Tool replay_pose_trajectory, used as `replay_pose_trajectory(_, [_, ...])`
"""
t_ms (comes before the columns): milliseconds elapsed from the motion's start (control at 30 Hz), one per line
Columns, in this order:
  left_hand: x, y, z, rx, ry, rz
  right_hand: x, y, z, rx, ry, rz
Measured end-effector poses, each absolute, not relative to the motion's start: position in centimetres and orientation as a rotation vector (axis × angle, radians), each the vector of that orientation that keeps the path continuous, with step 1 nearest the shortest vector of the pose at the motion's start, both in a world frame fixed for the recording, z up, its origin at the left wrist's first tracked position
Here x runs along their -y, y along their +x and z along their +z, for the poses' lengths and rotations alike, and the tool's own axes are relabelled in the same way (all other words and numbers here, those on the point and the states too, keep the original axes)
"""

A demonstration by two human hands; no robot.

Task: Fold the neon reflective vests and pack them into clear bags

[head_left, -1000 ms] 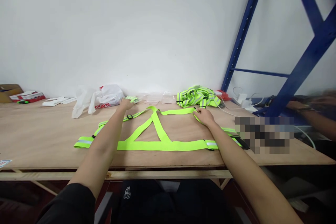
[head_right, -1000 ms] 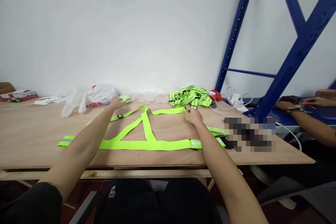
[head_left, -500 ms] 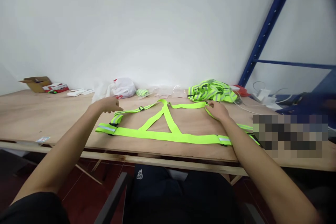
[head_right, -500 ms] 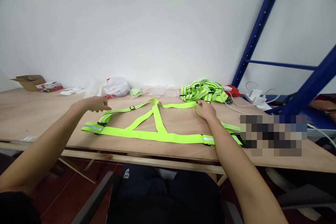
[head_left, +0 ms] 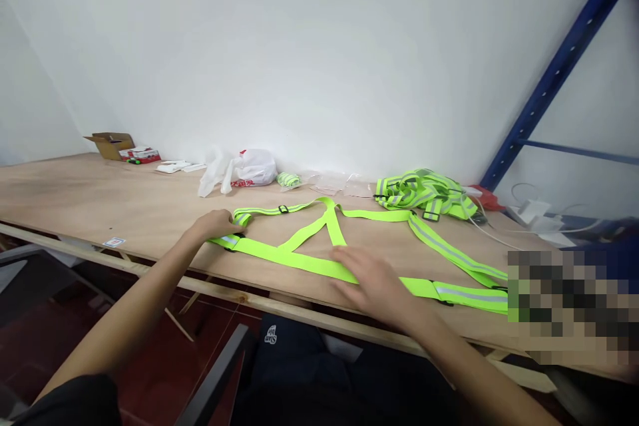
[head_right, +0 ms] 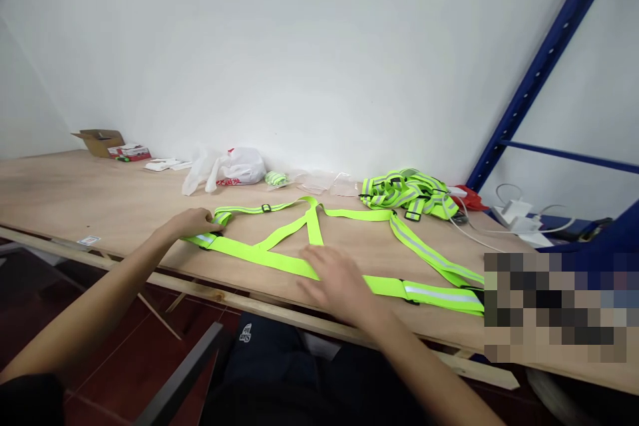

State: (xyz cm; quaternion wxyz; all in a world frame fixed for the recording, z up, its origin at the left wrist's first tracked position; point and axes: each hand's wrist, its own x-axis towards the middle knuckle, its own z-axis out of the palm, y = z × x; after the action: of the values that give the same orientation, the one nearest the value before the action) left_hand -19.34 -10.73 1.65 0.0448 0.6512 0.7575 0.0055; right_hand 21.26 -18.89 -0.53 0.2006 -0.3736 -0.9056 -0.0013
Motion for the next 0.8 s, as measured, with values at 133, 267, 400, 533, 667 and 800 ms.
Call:
replay_pose_trajectory(133, [10.6, -20.3, 1.9, -2.223, 1.926, 0.185, 21.8, 19.5, -1.5, 2.753, -1.032, 0.267])
replay_pose_trajectory(267, [10.9, -20.9, 2.6, -2.135, 1.86, 0.305, 21.6, 20.0, -1.4, 2.753, -1.112, 0.368])
replay_pose_trajectory(400, [10.8, -21.3, 3.4, -2.075, 1.836, 0.406, 21.6, 20.3, -1.9, 2.691, -1.097, 0.394])
replay_pose_trajectory(533, [10.3, -21.4, 3.8, -2.283, 1.967, 0.385, 21.8, 20.3, -2.5, 2.682, -1.103, 0.359])
replay_pose_trajectory(667, [10.1, -20.4, 3.3, -2.547, 1.995, 0.349, 21.7, 20.3, -2.8, 2.695, -1.096, 0.317])
replay_pose_trajectory(800, [10.6, -19.4, 2.8, -2.39, 2.042, 0.416, 21.6, 20.3, -2.8, 2.667, -1.084, 0.315])
